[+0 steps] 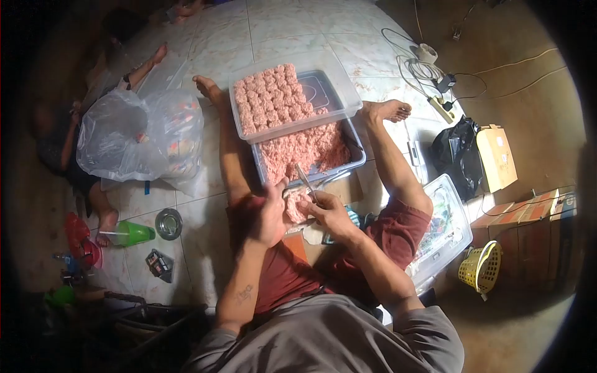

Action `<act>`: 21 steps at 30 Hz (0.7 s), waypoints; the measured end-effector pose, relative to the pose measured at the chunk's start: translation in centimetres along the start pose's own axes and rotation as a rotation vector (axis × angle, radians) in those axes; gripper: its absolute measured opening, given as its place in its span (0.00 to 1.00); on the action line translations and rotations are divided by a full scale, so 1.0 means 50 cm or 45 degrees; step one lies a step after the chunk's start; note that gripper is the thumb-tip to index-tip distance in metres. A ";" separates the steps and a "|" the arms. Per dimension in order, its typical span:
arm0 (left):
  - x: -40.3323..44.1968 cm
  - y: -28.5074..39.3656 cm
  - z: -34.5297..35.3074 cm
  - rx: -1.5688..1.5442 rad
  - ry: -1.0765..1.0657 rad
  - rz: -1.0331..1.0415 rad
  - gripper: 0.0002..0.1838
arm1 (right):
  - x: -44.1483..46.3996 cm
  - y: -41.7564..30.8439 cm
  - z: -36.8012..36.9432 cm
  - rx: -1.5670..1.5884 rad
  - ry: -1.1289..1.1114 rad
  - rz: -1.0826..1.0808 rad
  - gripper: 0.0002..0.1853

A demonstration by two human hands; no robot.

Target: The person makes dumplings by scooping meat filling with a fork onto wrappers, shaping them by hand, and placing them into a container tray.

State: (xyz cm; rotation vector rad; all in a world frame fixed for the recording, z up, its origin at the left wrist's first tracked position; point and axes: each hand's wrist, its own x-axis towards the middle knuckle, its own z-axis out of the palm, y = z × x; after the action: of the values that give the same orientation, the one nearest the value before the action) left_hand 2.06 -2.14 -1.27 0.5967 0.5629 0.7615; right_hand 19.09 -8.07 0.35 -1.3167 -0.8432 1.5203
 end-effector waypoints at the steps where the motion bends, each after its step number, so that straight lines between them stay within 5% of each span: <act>1: -0.025 0.048 0.017 -0.074 -0.130 -0.100 0.52 | -0.003 -0.026 0.004 0.001 0.001 -0.007 0.12; 2: -0.040 0.091 0.021 -0.025 -0.232 -0.147 0.53 | -0.004 -0.048 0.005 0.090 -0.127 -0.106 0.13; 3: -0.036 0.100 0.002 0.001 -0.226 -0.176 0.44 | -0.004 -0.069 0.006 0.179 -0.254 -0.206 0.13; 5: 0.005 0.082 -0.047 1.469 -0.634 0.457 0.32 | 0.012 -0.117 0.002 0.179 -0.373 -0.252 0.14; 6: 0.020 0.018 -0.111 1.753 -0.496 0.865 0.27 | 0.023 -0.145 -0.001 -0.051 -0.372 -0.221 0.15; 7: 0.008 0.010 -0.103 1.049 -0.382 0.334 0.27 | 0.028 -0.158 -0.002 -0.279 -0.367 -0.186 0.16; 9: 0.041 0.025 -0.119 1.709 -0.433 0.826 0.31 | 0.050 -0.129 -0.004 -0.438 -0.001 -0.413 0.17; 10: 0.047 0.012 -0.136 1.711 -0.423 0.829 0.31 | 0.059 -0.103 -0.009 -0.387 0.104 -0.493 0.16; 11: 0.049 -0.006 -0.152 1.823 -0.075 0.981 0.34 | 0.060 -0.075 -0.014 -0.336 0.199 -0.570 0.15; 12: 0.047 -0.019 -0.162 1.916 0.290 1.120 0.38 | 0.046 -0.052 -0.022 -0.217 0.136 -0.388 0.15; 16: 0.048 -0.013 -0.093 1.614 0.525 1.166 0.40 | -0.003 0.081 0.000 0.262 -0.032 -0.010 0.12; 18: 0.026 0.006 -0.053 1.561 0.377 0.919 0.41 | -0.006 0.100 -0.004 0.324 -0.064 -0.035 0.12; 20: 0.058 0.018 -0.080 1.723 -0.119 0.733 0.37 | 0.005 0.079 -0.015 -0.689 0.108 -0.583 0.11; 21: 0.055 -0.001 -0.083 1.720 -0.121 0.726 0.37 | 0.004 0.056 -0.036 -0.961 0.105 -0.642 0.10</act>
State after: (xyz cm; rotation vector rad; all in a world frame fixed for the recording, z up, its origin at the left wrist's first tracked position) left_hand 0.99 1.10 -4.90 2.0951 0.7952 0.7987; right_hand 20.27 -8.94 -2.63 -1.5043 -1.6443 0.7554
